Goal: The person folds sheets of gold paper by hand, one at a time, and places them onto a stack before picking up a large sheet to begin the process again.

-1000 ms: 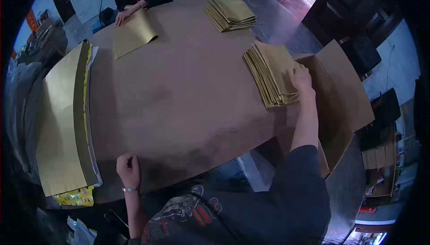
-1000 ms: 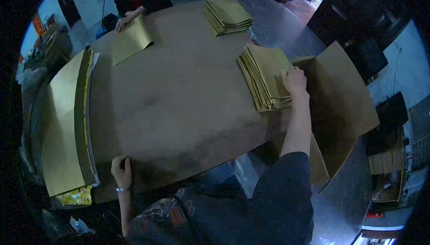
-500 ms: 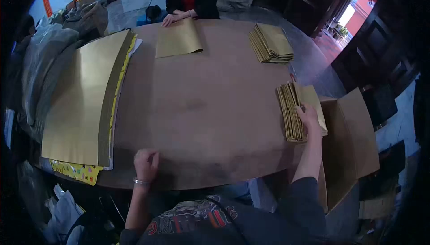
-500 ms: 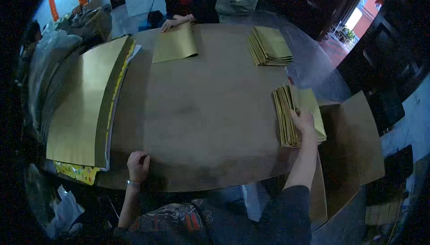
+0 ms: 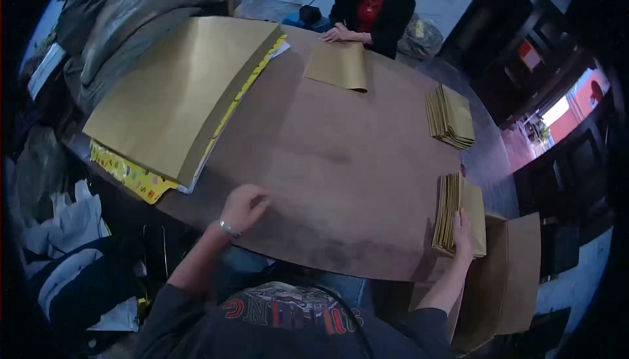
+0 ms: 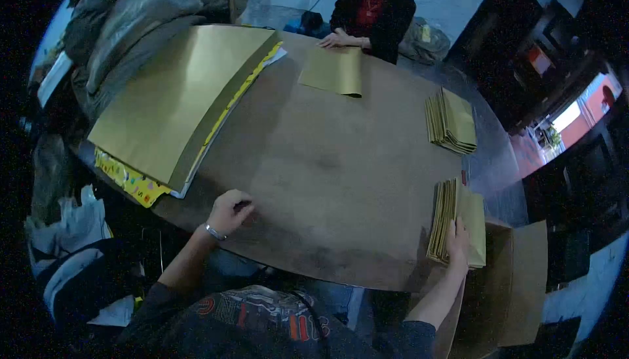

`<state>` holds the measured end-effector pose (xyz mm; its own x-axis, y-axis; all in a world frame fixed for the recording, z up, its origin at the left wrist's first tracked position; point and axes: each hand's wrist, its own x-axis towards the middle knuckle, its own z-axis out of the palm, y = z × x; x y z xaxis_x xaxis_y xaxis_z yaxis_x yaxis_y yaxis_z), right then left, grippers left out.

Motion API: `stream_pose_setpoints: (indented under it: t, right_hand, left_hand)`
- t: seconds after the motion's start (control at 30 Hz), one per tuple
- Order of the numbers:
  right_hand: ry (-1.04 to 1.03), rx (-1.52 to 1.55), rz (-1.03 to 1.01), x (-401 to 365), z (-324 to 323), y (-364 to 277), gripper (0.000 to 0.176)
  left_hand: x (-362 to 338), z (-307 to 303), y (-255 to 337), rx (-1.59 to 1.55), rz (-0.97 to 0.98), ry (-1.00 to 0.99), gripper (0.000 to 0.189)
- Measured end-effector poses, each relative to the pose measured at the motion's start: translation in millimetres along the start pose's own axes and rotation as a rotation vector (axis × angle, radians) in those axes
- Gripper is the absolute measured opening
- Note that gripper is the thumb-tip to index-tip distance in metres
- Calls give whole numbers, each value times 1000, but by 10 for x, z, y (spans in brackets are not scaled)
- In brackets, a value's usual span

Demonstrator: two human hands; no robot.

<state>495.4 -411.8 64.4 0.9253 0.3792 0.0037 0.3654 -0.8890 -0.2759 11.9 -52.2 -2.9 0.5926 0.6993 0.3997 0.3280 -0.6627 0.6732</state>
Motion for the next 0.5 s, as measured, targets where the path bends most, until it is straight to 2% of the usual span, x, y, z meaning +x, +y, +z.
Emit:
stream_pose_setpoints:
  t: [0.03,0.07,0.13,0.17,0.2,0.27,0.3,0.33,0.37,0.4,0.43,0.47,0.5]
  right_hand:
    - [-49,-264,-28,-76,18,-58,66]
    - [-51,-281,-57,-81,15,-50,66]
    - [-38,-249,-35,-58,30,31,67]
    - [-21,-151,-97,32,57,172,65]
    - [-41,-167,-126,31,29,119,65]
    - [1,-97,-116,-131,-183,-179,61]
    - [79,-90,-206,-195,-219,-284,57]
    - [65,-101,-234,-344,-322,-520,57]
    - [74,-126,-342,-529,-456,-855,52]
    - [83,-147,-446,-615,-505,-1063,47]
    - [56,-142,-392,-599,-453,-1153,45]
    - [51,-152,-412,-522,-342,-1210,45]
    - [57,-185,-526,-400,-194,-1241,44]
  left_hand:
    - [15,-179,92,-25,16,-4,14]
    - [50,-358,171,-55,33,-10,15]
    - [125,-764,217,20,76,159,17]
    - [158,-980,201,61,59,248,16]
    - [195,-1193,151,109,40,334,16]
    - [271,-1699,-187,327,80,373,22]
    - [299,-1885,-315,389,48,273,24]
    - [289,-2031,-444,446,12,170,25]
    - [298,-2127,-612,448,-19,179,25]
    - [319,-2182,-787,422,-121,15,29]
    - [285,-2226,-884,388,-218,-147,32]
    - [229,-2232,-971,384,-238,-136,32]
    - [216,-2210,-987,372,-215,-100,34]
